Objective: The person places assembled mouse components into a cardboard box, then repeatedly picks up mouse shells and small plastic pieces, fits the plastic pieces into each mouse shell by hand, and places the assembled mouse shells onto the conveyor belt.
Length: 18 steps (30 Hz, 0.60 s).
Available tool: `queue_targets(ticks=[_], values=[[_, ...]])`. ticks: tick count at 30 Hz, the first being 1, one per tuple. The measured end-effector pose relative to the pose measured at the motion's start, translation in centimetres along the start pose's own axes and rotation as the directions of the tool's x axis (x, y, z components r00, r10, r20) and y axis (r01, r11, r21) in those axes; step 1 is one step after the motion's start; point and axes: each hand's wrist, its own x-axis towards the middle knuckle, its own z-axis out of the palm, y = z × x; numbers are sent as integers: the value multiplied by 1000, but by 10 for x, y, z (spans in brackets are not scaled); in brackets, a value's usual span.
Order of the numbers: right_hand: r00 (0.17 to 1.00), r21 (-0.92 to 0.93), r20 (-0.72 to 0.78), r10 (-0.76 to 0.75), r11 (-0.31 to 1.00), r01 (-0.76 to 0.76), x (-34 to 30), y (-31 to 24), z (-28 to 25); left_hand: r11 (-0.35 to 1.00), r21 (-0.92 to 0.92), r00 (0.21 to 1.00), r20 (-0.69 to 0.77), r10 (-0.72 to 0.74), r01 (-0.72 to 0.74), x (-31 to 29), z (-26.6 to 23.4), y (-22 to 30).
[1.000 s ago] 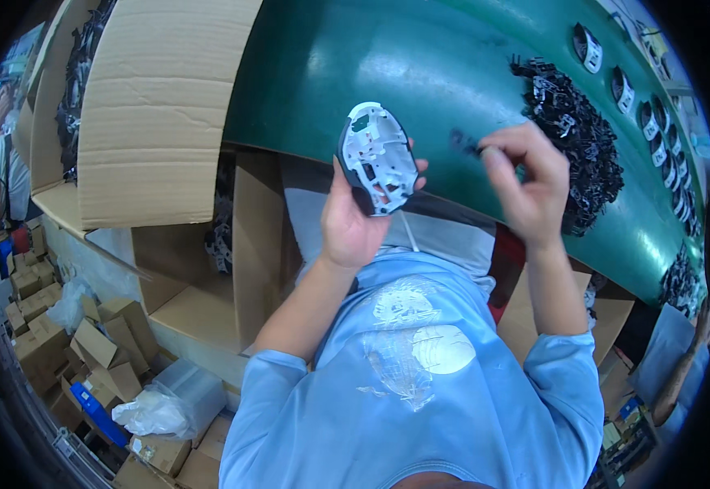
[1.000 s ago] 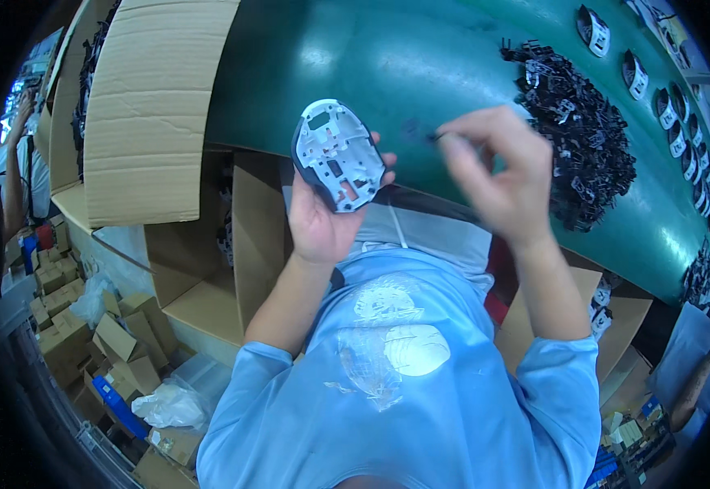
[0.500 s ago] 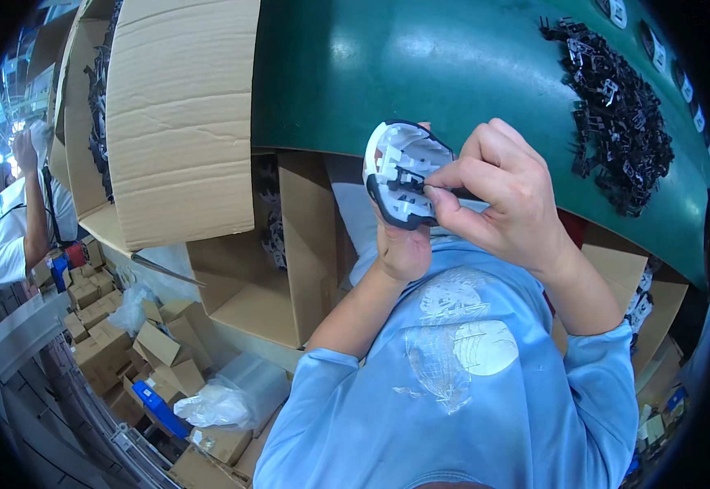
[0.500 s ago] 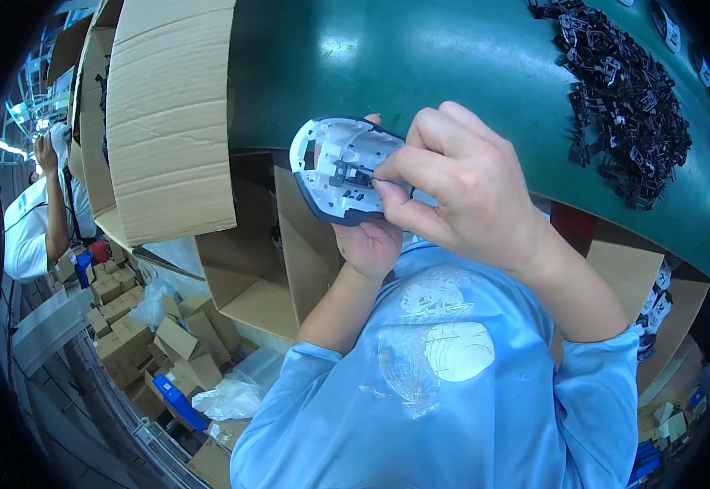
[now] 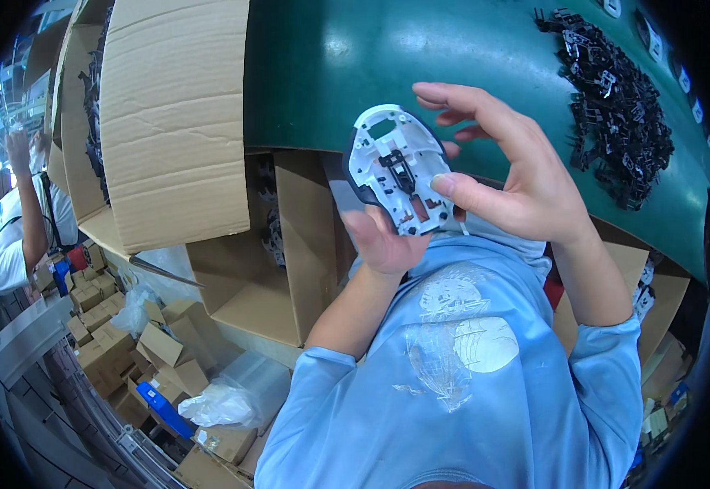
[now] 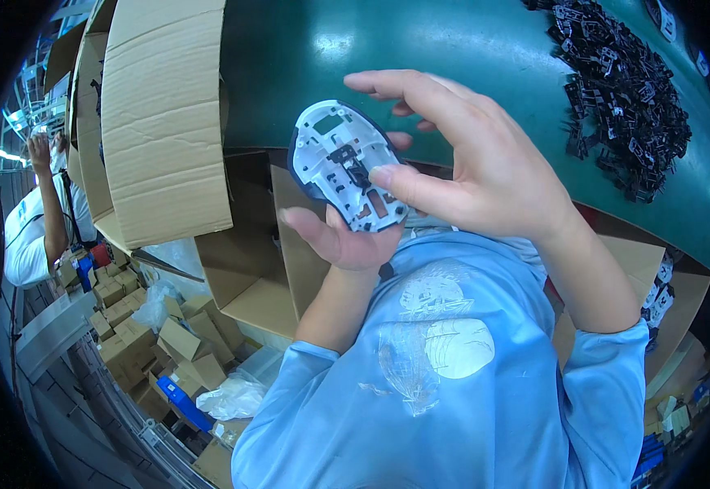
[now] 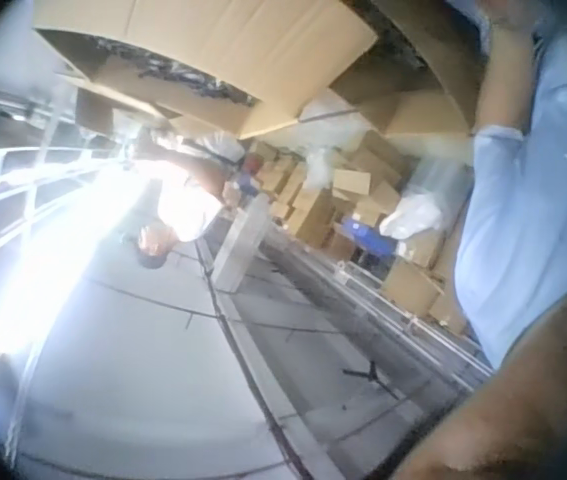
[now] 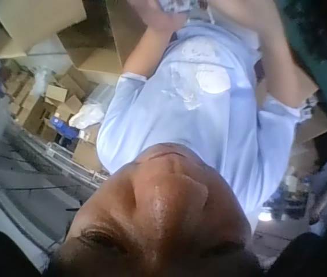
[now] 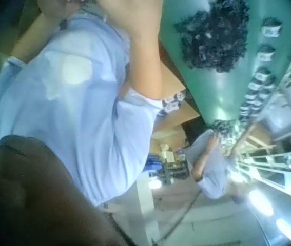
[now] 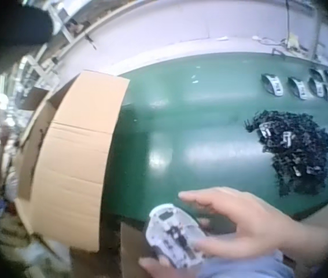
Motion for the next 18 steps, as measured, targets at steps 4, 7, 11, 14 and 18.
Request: queue_targets(ticks=[4, 7, 11, 14, 18], values=[[988, 257, 76, 133, 955, -149, 0, 0, 5, 913, 262, 925, -303, -229, 312, 0, 15, 21], [959, 226, 129, 254, 934, -278, 0, -7, 6, 824, 453, 931, -286, -227, 341, 6, 16, 29], [997, 41, 22, 79, 996, -80, 5, 2, 8, 751, 525, 906, -351, -238, 400, 4, 27, 36], [991, -168, 132, 36, 986, -14, 10, 0, 6, 643, 664, 917, -358, -174, 381, 1, 23, 30], [975, -222, 220, -29, 972, 79, 19, 5, 0, 487, 802, 938, -304, -165, 345, -2, 18, 29]])
